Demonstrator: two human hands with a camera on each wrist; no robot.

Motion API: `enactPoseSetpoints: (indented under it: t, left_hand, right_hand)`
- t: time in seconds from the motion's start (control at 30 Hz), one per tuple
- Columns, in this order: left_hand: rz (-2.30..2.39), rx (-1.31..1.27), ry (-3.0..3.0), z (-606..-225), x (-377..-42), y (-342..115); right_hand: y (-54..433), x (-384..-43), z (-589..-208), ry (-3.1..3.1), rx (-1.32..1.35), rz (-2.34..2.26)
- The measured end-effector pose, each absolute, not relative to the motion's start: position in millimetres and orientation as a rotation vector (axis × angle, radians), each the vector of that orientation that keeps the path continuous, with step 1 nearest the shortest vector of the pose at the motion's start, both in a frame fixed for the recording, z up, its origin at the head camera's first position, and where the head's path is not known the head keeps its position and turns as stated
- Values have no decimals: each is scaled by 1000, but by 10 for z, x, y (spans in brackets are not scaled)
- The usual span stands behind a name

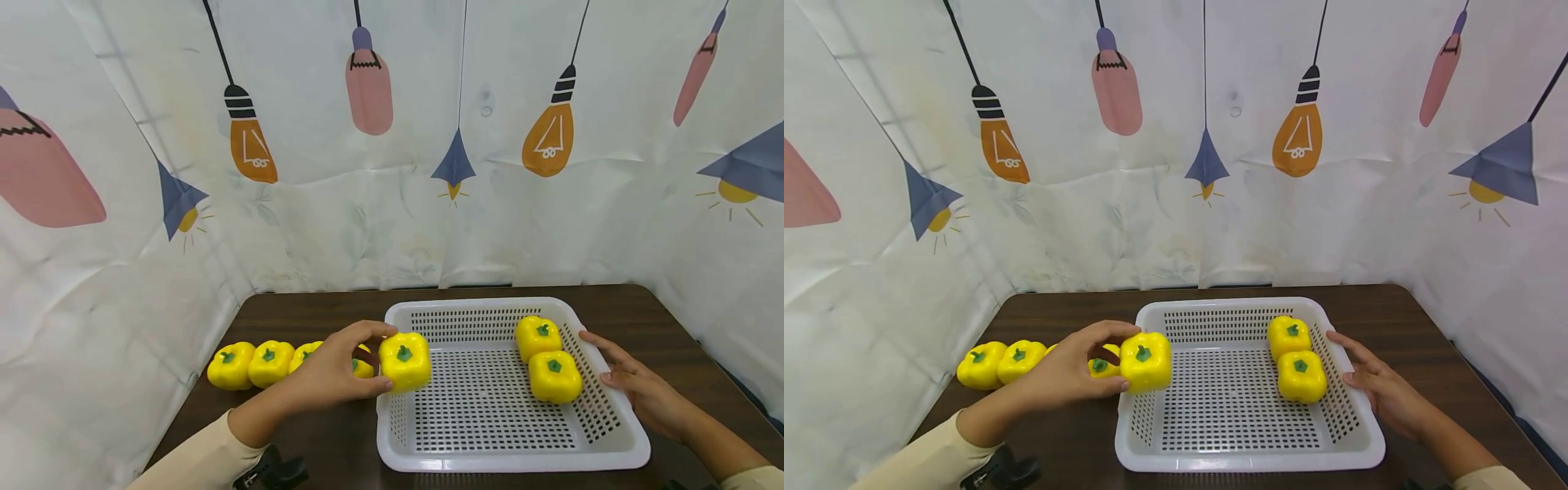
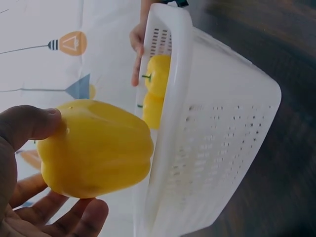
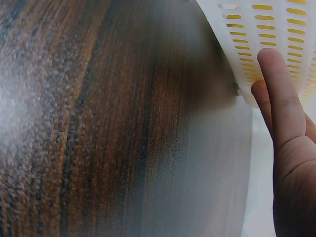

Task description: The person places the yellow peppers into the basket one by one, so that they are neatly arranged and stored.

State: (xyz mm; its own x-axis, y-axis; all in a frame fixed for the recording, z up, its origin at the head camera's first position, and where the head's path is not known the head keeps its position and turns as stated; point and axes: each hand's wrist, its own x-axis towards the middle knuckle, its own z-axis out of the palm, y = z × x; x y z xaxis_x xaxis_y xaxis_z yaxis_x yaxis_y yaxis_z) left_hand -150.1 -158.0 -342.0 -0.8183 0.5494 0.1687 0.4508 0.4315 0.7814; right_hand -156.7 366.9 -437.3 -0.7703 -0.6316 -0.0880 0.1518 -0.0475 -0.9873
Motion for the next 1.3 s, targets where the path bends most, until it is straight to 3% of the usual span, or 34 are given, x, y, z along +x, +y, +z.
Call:
enactPoseSetpoints:
  t: [1.3]
  left_hand:
    - [1218,1107,2452,-3611,-1381,-611]
  right_hand:
    - [3681,-1568,-4364,1658,-533,-1877]
